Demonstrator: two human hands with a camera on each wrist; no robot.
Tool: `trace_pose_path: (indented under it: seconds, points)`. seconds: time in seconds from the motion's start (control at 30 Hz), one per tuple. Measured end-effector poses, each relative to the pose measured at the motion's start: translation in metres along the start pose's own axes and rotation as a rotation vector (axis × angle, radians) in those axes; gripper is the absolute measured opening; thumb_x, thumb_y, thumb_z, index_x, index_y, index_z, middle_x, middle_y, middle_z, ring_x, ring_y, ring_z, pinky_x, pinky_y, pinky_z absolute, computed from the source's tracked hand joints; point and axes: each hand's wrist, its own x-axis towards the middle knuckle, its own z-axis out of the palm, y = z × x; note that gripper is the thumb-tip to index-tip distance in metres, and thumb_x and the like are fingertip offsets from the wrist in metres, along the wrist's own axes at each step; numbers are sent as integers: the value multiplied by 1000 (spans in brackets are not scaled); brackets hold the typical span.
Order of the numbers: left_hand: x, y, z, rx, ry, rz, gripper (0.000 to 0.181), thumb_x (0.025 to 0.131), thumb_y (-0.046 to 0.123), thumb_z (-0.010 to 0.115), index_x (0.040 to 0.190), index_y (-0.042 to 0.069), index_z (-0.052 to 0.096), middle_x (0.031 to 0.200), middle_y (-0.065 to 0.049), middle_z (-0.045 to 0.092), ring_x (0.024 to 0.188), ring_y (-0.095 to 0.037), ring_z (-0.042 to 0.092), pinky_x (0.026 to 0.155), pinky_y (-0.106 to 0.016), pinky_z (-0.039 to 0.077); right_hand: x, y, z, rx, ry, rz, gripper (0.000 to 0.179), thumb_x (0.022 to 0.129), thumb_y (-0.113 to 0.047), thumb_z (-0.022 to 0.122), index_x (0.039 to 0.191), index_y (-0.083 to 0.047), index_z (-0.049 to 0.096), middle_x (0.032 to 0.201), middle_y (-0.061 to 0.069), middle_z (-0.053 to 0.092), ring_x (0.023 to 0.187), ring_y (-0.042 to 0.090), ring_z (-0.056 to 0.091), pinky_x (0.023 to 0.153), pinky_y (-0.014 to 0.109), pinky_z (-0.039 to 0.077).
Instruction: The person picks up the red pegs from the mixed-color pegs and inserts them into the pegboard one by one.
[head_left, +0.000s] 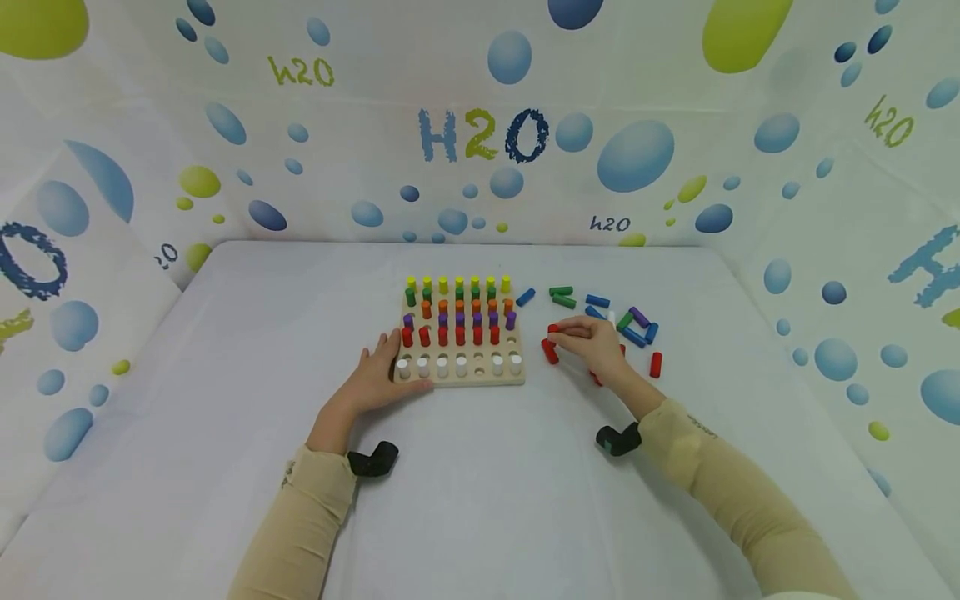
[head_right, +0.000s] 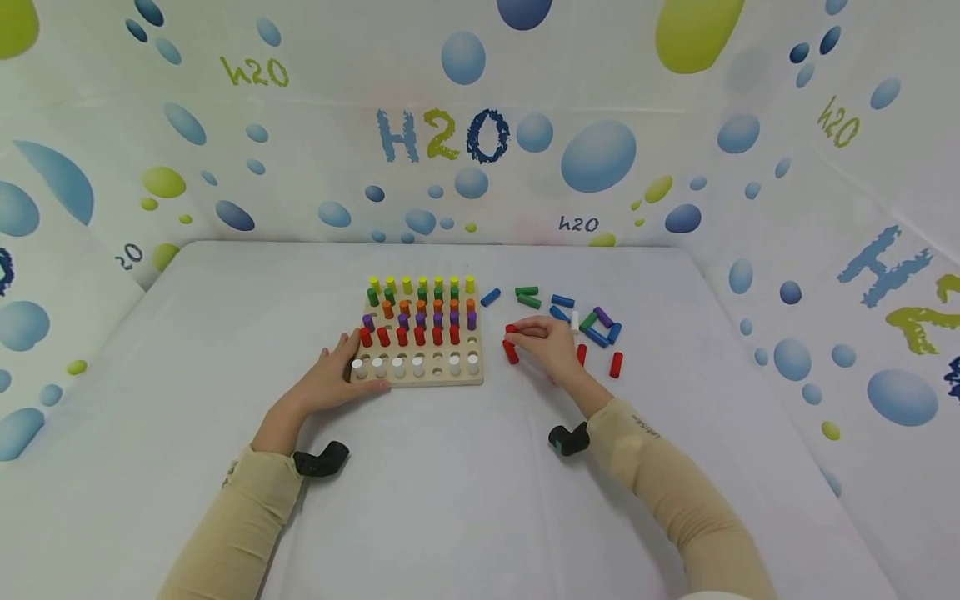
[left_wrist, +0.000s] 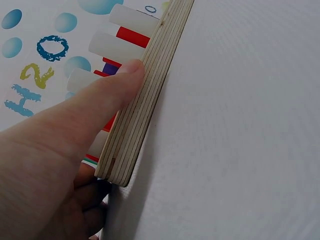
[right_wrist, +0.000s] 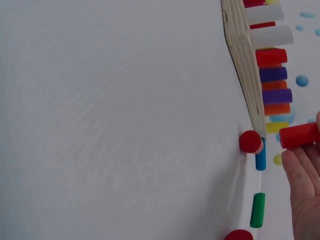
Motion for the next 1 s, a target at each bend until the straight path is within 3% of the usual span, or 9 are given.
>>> trace_pose_path:
  seconds: [0.47, 0.8, 0.9, 1.0]
  points:
    - [0, 0, 0, 1, 3, 6, 110, 74, 57, 66, 145, -2, 6, 150, -21, 10, 138, -32, 1, 110, -48, -4, 9, -6, 21, 10, -35, -3, 33, 83, -20, 69, 110, -2, 61, 107, 14, 65, 93, 17, 63, 81, 23, 50]
    - [-1, 1, 1, -8, 9, -11, 110, 74, 57, 66, 145, -1, 5, 150, -20, 10, 138, -32, 1, 110, -46, -4, 14, -12, 38, -18, -32, -39, 30, 83, -18, 69, 106, 0, 63, 102, 13, 67, 87, 15, 62, 73, 20, 51]
    - [-2, 1, 2, -9, 6, -17, 111, 73, 58, 66, 145, -1, 5, 150, -21, 10, 138, -32, 1, 110, -47, -4, 14, -12, 42, -10, -31, -24, 28, 83, -19, 69, 104, -2, 64, 100, 11, 67, 84, 15, 62, 63, 17, 49]
    - [-3, 1, 2, -16, 11, -13, 111, 73, 57, 66, 145, -1, 6, 150, -21, 10, 138, -33, 1, 110, -47, -4, 15, -12, 45, -7, -27, -17, 27, 83, -19, 69, 103, -3, 65, 98, 10, 68, 74, 17, 60, 47, 17, 39]
